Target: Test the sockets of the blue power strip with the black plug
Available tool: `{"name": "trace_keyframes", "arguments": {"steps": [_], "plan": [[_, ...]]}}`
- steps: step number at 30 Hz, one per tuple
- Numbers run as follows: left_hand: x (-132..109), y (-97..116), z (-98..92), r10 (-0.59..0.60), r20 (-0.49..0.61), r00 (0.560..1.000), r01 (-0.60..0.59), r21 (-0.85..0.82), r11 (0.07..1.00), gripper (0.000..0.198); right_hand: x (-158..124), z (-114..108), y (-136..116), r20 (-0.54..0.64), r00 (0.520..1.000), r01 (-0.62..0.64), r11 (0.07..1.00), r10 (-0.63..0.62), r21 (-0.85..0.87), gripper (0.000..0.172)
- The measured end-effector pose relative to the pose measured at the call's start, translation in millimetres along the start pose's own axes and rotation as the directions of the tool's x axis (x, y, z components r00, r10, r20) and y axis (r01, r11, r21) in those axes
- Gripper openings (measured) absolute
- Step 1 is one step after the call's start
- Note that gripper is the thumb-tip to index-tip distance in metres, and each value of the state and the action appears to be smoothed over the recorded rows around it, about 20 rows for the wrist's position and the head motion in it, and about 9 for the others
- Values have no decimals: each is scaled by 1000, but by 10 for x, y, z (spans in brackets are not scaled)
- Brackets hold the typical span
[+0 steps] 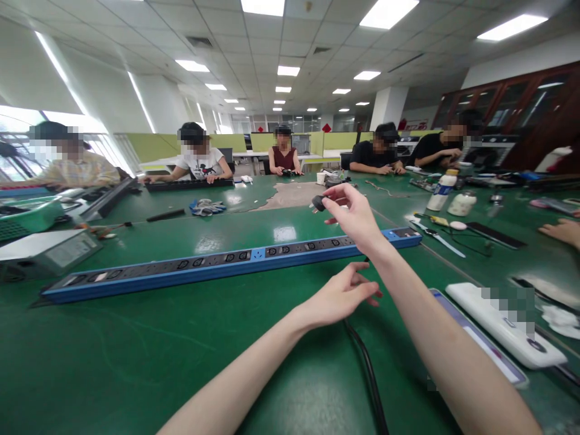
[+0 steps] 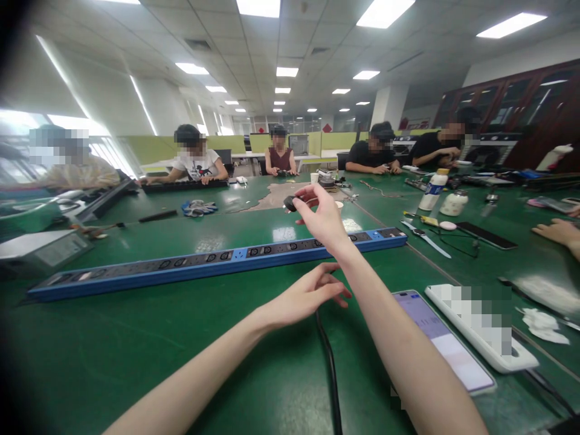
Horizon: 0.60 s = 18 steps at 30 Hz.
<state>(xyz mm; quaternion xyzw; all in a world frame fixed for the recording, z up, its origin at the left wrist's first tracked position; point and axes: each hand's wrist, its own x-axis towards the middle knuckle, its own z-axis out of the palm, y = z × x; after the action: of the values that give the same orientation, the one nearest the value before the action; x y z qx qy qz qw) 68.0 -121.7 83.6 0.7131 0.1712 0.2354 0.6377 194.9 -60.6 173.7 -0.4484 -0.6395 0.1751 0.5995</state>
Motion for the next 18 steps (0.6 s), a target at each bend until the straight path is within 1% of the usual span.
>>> {"name": "trace_keyframes", "arguments": {"steps": [1,3,4,5,7,8,10,12,13,15,17,18], "plan": [[-22,23,22,5,4,1000,-5,44,999,58,17,-30,2,-30,1000,-7,1000,8,24,39],[-54,44,25,59,-40,997,-49,218,975,49,72,-140,69,-83,997,-9,1000,10,15,40],[-66,41,11,103,-68,992,-75,332,940,45,107,-218,136,-109,994,-2,1000,0,-20,39],[-77,28,-11,143,-79,986,-92,451,887,42,144,-311,224,-132,991,9,997,-19,-75,36],[-92,-19,-74,200,-68,978,-101,679,727,39,211,-542,447,-190,979,26,973,-71,-230,30],[-96,-50,-115,220,-61,974,-92,777,622,39,237,-681,572,-215,972,20,947,-93,-320,26],[-91,-118,-225,275,-62,959,-52,920,388,41,262,-1002,824,-273,953,-27,863,-129,-504,21],[-71,-199,-381,356,-91,930,23,981,190,47,243,-1363,1048,-330,938,-141,747,-110,-650,21],[-59,-248,-476,390,-113,914,70,990,122,49,219,-1548,1143,-356,931,-208,691,-77,-693,23],[-43,-371,-687,428,-184,885,178,983,54,51,145,-1899,1301,-405,914,-316,592,-18,-741,30],[-48,-522,-892,423,-268,866,280,959,34,53,56,-2183,1430,-432,902,-381,502,17,-776,36],[-58,-601,-980,409,-303,861,319,947,30,54,12,-2291,1489,-438,898,-403,462,34,-790,38]]}}
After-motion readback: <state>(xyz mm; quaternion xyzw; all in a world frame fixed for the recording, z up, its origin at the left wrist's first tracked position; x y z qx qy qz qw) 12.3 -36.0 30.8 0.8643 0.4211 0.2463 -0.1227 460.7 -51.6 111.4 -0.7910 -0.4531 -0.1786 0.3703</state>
